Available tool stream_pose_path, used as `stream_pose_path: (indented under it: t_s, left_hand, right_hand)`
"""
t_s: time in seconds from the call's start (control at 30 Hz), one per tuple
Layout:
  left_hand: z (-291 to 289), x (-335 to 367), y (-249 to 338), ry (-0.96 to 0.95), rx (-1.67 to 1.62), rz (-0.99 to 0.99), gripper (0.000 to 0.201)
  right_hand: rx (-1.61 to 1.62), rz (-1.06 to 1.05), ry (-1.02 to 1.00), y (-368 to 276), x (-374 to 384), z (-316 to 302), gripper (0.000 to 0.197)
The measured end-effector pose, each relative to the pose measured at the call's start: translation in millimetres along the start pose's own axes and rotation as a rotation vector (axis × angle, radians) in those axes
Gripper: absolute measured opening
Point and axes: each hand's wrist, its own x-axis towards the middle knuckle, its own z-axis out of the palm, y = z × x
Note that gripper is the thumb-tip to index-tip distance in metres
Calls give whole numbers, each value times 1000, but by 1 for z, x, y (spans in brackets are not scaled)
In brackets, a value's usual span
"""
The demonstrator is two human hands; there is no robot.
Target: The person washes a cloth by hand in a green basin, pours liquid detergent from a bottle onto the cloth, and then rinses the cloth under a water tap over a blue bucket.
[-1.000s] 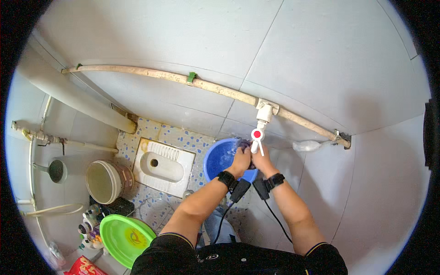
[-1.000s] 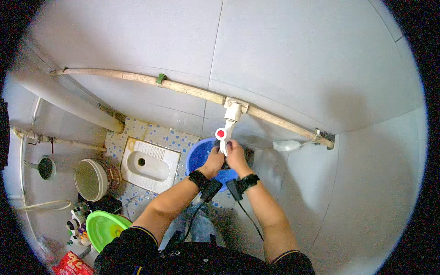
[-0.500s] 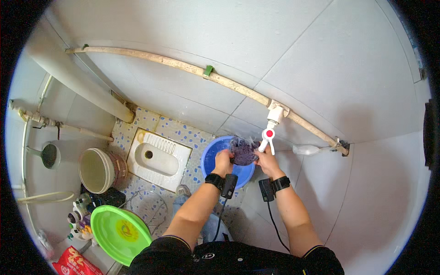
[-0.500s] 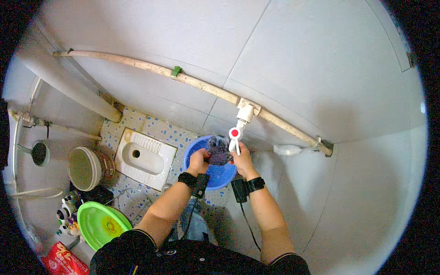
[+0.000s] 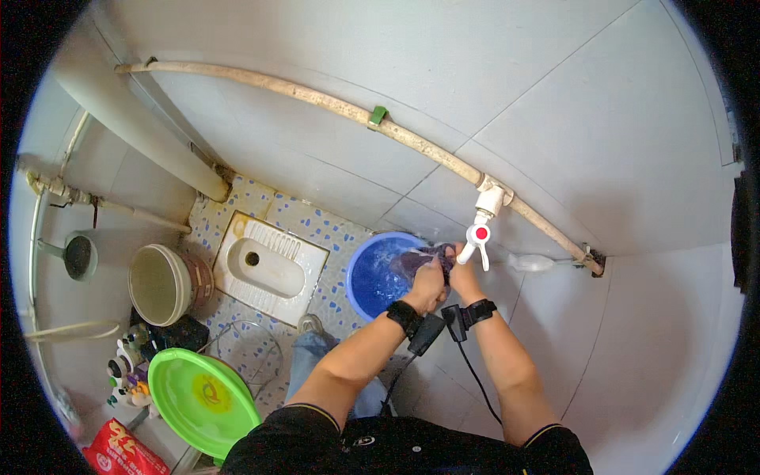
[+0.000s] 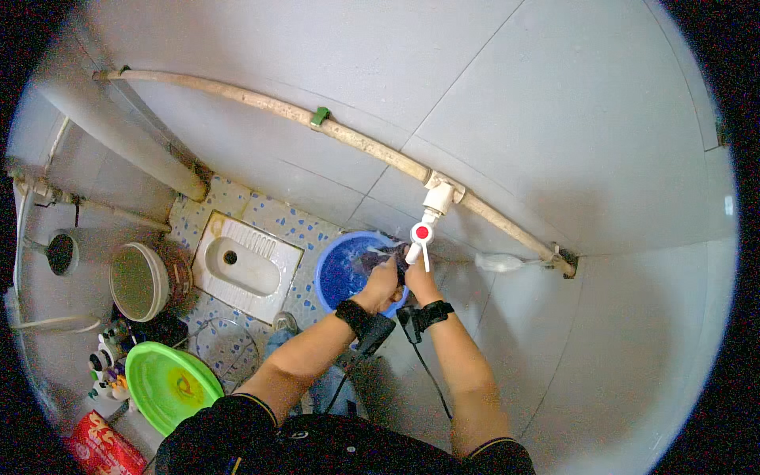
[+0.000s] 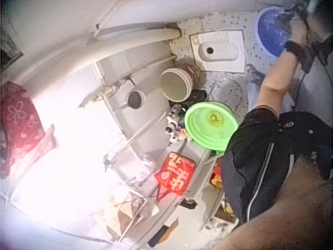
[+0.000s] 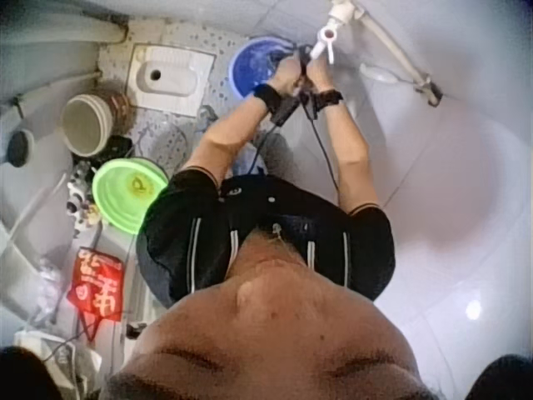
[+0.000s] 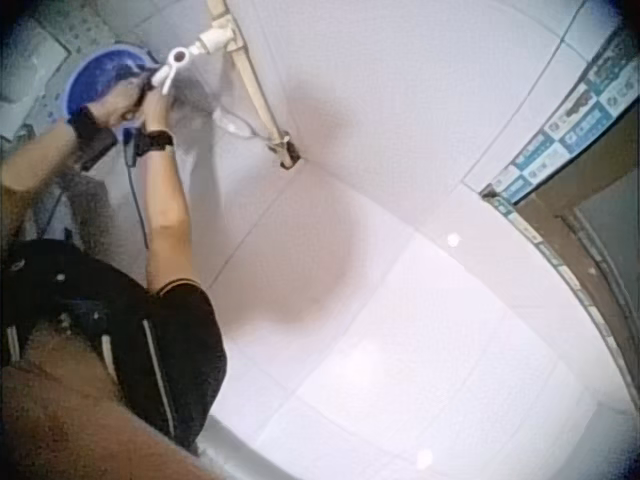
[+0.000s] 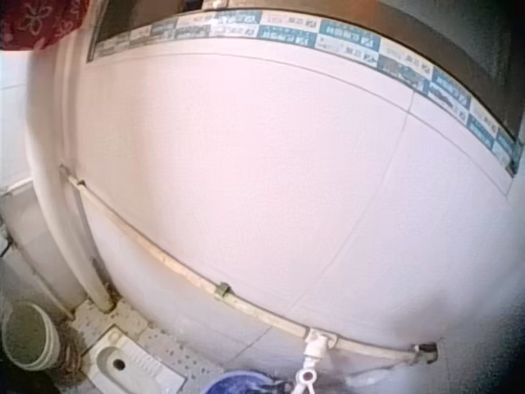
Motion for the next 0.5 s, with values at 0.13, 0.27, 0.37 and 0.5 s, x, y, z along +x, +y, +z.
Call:
stream_pose_path:
  t_s: [0.13, 0.27, 0.37, 0.5]
  left_hand:
    - [-7, -14, 8, 175, 812, 438, 23]
    - [-16, 8, -10, 271, 529, 350, 28]
    - [-7, -40, 54, -38, -391, -175, 32]
    - [-16, -36, 51, -37, -523, -70, 19]
  right_hand:
    - [-39, 29, -8, -16, -12, 2, 25]
    - [101, 88, 9, -8, -5, 20, 25]
    - [149, 58, 30, 24, -3, 4, 26]
    - [512, 282, 28, 24, 1, -3, 26]
